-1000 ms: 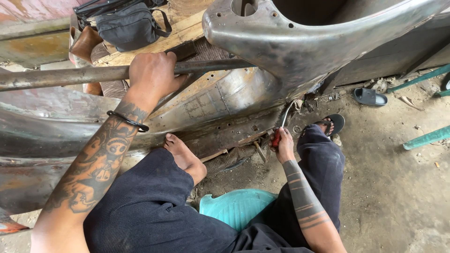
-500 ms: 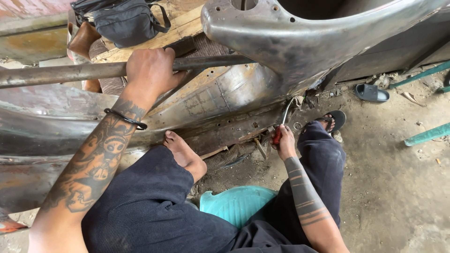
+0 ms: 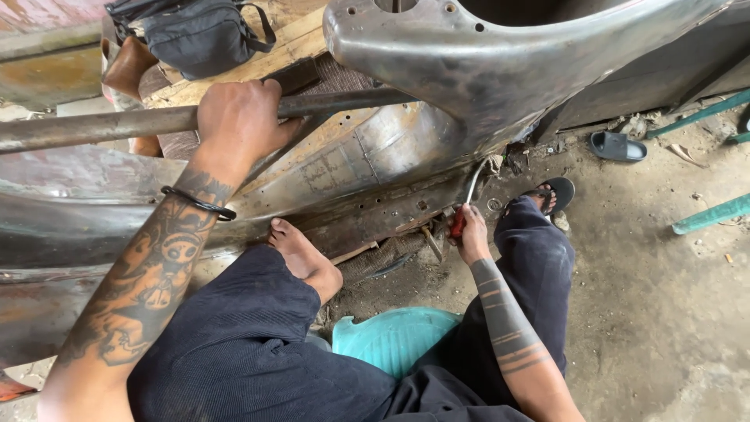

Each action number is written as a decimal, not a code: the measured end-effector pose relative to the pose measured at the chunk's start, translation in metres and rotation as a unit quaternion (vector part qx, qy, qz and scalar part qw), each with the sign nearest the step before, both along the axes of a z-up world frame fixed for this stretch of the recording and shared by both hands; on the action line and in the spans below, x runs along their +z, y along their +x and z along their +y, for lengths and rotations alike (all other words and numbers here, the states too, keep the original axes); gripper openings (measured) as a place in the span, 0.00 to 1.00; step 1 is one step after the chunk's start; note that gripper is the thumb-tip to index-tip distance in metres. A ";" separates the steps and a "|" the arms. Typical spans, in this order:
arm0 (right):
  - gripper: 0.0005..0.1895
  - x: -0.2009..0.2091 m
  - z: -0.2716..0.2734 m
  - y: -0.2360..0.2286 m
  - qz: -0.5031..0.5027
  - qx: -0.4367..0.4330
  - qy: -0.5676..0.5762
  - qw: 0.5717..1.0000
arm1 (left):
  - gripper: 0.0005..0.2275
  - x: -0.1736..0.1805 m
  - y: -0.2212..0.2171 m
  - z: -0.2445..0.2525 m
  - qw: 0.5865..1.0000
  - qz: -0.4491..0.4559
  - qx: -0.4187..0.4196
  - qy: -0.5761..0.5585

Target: The person uses a metal file to smooth the edges of a large, curved metal object. They hold the object steady with their left hand while filing with their right hand, working on the lower edge of the metal piece.

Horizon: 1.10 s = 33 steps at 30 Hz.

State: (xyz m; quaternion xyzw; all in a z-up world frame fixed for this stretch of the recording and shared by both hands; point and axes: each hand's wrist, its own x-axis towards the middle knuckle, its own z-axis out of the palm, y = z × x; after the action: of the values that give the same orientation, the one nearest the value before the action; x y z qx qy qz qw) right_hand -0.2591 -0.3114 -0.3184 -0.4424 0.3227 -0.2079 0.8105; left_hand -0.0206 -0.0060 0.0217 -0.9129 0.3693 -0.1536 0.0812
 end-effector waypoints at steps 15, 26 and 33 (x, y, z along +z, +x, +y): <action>0.09 0.034 0.009 -0.004 0.014 0.026 0.040 0.999 | 0.30 -0.025 0.023 0.003 0.990 -0.126 0.003 0.059; 0.10 0.035 0.011 -0.006 -0.035 0.030 -0.008 0.999 | 0.31 -0.020 0.020 0.004 0.994 -0.097 0.016 0.045; 0.09 0.031 0.009 0.000 -0.007 0.015 0.019 1.000 | 0.30 -0.016 0.021 0.004 0.993 -0.101 0.008 0.059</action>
State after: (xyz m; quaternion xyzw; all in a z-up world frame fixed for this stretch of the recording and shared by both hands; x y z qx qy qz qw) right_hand -0.2594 -0.3021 -0.2879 -0.4303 0.3142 -0.1931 0.8239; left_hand 0.0003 -0.0019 0.0060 -0.8891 0.3605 -0.2225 0.1732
